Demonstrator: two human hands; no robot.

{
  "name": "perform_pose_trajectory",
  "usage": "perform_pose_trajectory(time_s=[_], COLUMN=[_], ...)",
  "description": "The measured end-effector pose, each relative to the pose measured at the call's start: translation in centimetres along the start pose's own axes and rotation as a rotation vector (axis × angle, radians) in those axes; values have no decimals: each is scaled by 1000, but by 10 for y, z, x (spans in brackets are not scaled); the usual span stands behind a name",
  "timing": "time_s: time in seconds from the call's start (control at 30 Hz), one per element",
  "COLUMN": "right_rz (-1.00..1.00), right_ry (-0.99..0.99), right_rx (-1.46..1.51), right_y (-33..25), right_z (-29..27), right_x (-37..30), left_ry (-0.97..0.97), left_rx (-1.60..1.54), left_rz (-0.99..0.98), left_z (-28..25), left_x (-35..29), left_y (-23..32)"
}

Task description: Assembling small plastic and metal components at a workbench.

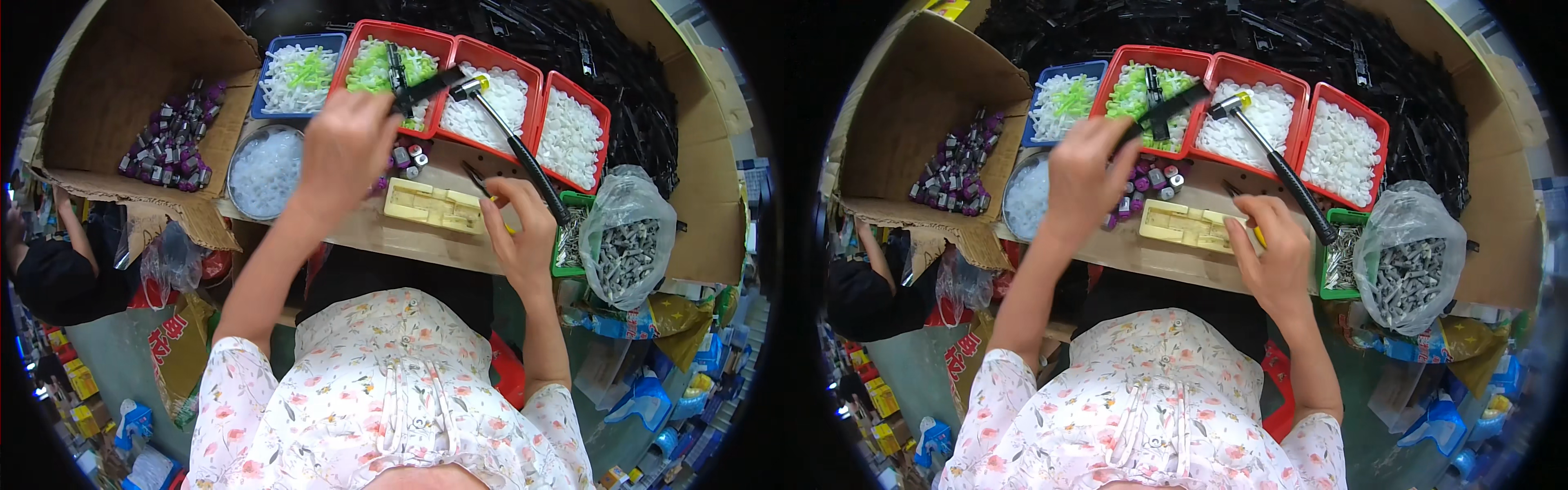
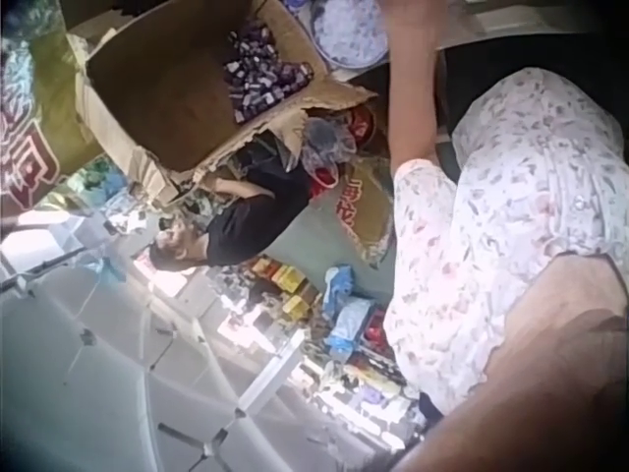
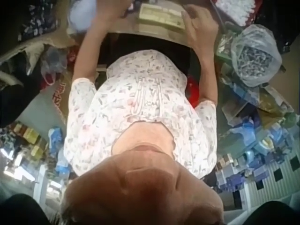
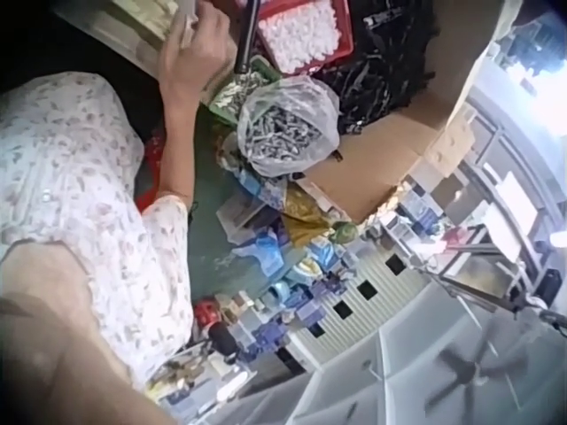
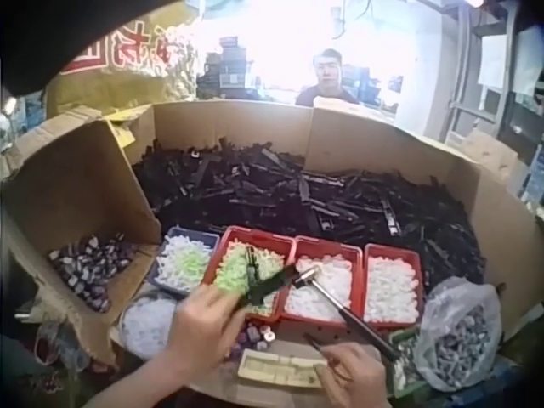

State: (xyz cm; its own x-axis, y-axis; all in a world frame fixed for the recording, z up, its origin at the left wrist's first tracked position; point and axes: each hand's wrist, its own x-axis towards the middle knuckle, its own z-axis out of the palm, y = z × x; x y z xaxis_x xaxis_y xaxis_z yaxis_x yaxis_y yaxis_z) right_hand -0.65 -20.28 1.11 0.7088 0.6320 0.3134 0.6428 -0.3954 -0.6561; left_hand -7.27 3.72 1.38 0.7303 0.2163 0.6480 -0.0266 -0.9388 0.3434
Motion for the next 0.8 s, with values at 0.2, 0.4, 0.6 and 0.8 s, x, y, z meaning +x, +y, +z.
perform_pose_trajectory(time_s=[0.2,0.4,0.6,0.8], right_rz=[225,52,-278,-316], right_ry=[-5,-158,-427,-442], right_rx=[566,137,-368,-482], right_y=[-16,-11,-5,-2], right_z=[37,33,25,23], right_x=[21,19,17,16], left_ry=[85,-90,30,-46], left_rx=[-49,-263,-203,-156], left_rz=[165,-6,78,32], left_z=[13,10,3,19], left_x=[-56,-87,-97,-107], left_y=[57,62,43,25])
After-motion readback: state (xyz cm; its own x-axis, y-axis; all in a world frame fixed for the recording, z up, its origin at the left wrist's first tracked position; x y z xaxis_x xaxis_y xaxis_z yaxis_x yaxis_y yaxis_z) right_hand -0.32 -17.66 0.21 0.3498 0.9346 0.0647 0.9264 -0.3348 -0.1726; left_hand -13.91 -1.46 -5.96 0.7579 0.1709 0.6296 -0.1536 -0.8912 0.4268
